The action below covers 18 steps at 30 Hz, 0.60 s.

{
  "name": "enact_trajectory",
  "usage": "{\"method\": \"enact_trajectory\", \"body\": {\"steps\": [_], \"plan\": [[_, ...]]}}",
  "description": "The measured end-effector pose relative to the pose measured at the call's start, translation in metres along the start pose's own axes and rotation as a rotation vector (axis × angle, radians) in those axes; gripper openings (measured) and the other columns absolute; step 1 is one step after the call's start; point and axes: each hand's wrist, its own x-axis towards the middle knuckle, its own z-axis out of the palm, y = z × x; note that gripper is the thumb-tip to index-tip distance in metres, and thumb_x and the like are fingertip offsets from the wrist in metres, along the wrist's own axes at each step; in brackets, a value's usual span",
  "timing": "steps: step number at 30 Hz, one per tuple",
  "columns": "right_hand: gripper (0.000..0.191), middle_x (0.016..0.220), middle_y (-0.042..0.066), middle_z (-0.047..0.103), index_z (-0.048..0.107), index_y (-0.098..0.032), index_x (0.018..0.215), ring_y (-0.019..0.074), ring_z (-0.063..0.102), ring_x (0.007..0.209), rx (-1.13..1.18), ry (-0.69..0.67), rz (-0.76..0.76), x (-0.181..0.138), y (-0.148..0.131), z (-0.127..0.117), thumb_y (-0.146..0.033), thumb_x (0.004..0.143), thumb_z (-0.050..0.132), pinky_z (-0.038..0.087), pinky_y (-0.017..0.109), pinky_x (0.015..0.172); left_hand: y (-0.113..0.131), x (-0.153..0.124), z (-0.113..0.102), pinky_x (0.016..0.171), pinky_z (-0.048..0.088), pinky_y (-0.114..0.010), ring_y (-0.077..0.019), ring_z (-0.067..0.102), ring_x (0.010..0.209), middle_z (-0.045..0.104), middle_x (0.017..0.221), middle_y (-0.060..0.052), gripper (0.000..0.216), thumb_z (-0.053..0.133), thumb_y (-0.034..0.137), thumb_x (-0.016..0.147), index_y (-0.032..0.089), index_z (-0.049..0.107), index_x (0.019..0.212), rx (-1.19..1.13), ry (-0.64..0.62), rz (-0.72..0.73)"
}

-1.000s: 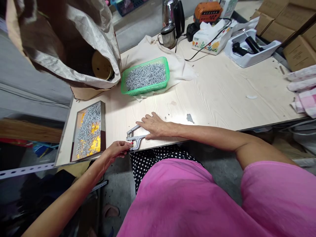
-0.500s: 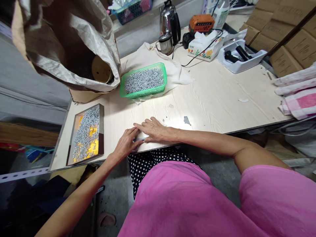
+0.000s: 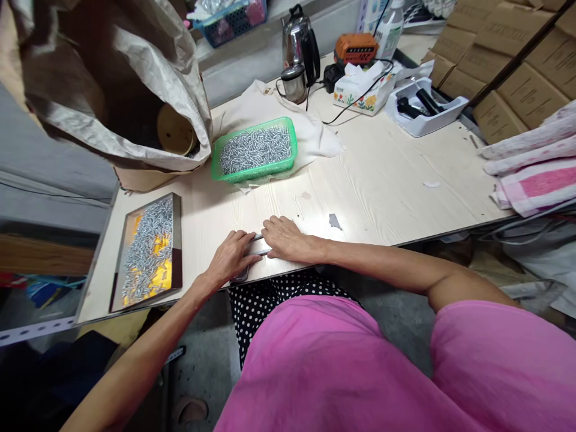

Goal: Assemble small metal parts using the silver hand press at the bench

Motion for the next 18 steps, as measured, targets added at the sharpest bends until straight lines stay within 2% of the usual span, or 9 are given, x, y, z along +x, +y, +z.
{"method": "enact_trajectory", "body": {"steps": [5, 10, 13, 16, 18], "plan": [[0.016, 0.105, 0.012, 0.066, 0.066, -0.014, 0.104, 0.0255, 0.054, 0.101, 0.055, 0.035, -0.048, 0.007, 0.002, 0.012, -0.030, 0.101, 0.066, 0.039, 0.037, 0.085, 0.001, -0.002, 0.002, 0.090, 0.054, -0.042, -0.0291, 0.062, 0.104, 0.068, 0.107, -0.010, 0.026, 0.071, 0.036, 0.096, 0.019, 0.070, 0.116, -0.026, 0.037, -0.041], [0.016, 0.099, 0.010, 0.067, 0.067, -0.014, 0.102, 0.0241, 0.054, 0.096, 0.125, 0.010, -0.079, 0.015, 0.003, 0.020, -0.027, 0.105, 0.058, 0.038, 0.037, 0.084, -0.001, 0.000, 0.007, 0.087, 0.054, -0.040, -0.0276, 0.063, 0.100, 0.068, 0.098, -0.008, 0.017, 0.066, 0.035, 0.099, 0.020, 0.072, 0.103, -0.031, 0.058, -0.061], [0.020, 0.108, 0.013, 0.066, 0.067, -0.014, 0.110, 0.0264, 0.053, 0.102, 0.110, 0.047, -0.069, 0.017, 0.010, 0.017, -0.031, 0.102, 0.065, 0.039, 0.038, 0.086, -0.005, -0.002, 0.011, 0.089, 0.055, -0.041, -0.0282, 0.063, 0.102, 0.068, 0.102, -0.008, 0.025, 0.068, 0.039, 0.098, 0.021, 0.070, 0.115, -0.030, 0.109, -0.076], [0.051, 0.123, 0.017, 0.062, 0.064, -0.013, 0.126, 0.0306, 0.050, 0.109, 0.106, 0.035, -0.082, 0.019, 0.022, 0.009, -0.049, 0.092, 0.076, 0.041, 0.040, 0.088, -0.002, -0.011, 0.022, 0.098, 0.055, -0.048, -0.0318, 0.062, 0.115, 0.067, 0.123, -0.015, 0.049, 0.068, 0.041, 0.097, 0.018, 0.058, 0.139, -0.058, 0.207, -0.115], [0.062, 0.128, 0.018, 0.060, 0.062, -0.014, 0.132, 0.0313, 0.050, 0.109, 0.134, -0.014, -0.093, 0.021, 0.030, 0.004, -0.060, 0.092, 0.072, 0.041, 0.041, 0.088, 0.007, -0.020, 0.033, 0.109, 0.051, -0.053, -0.0353, 0.057, 0.132, 0.060, 0.143, -0.020, 0.055, 0.065, 0.037, 0.099, 0.016, 0.050, 0.147, -0.093, 0.291, -0.104]]}}
